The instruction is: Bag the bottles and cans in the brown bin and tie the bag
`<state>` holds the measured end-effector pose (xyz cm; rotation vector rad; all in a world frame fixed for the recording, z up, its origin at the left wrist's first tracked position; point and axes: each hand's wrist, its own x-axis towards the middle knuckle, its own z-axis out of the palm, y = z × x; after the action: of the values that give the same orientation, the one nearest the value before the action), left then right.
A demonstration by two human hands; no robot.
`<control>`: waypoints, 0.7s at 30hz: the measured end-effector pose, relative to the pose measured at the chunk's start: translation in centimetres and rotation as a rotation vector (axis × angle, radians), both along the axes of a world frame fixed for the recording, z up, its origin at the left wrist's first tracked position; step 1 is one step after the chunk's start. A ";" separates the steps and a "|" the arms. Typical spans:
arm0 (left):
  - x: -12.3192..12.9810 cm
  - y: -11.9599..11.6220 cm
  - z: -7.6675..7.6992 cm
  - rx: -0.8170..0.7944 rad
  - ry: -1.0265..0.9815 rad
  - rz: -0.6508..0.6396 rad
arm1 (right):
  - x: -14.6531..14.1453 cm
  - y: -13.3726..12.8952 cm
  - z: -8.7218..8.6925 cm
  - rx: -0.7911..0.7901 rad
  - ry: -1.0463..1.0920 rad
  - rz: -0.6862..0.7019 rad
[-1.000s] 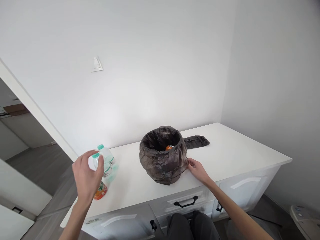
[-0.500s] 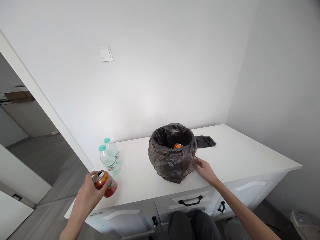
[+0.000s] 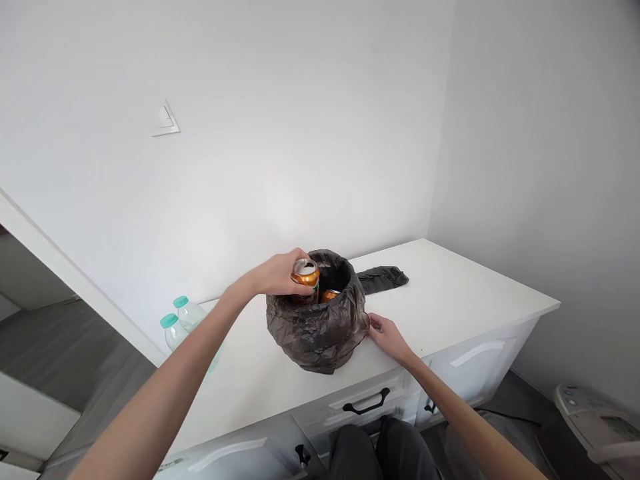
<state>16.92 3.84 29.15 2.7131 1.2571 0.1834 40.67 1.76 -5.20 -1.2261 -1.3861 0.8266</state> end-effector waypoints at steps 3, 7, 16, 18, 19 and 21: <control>2.2 3.2 -2.6 -0.025 0.230 -0.017 | 0.1 0.0 0.3 -0.001 0.025 0.009; 2.8 5.6 -6.2 0.031 0.251 -0.016 | 0.1 -0.4 1.1 0.008 0.038 0.023; -7.1 3.6 -5.8 0.367 -0.254 0.178 | -0.5 -1.6 3.5 -0.007 0.026 -0.007; -11.1 2.6 -5.8 0.487 -0.301 0.347 | -0.7 -1.9 4.0 -0.013 0.019 -0.003; -13.1 2.2 -5.9 0.530 -0.308 0.426 | -0.8 -2.0 4.1 -0.019 0.009 -0.002; -17.2 1.5 -6.2 0.581 -0.281 0.566 | -0.8 -2.2 4.0 -0.024 -0.014 -0.009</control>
<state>-0.26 5.38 22.94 2.4985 2.0896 1.1003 39.87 -0.42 -1.19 -1.2572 -1.3843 0.8320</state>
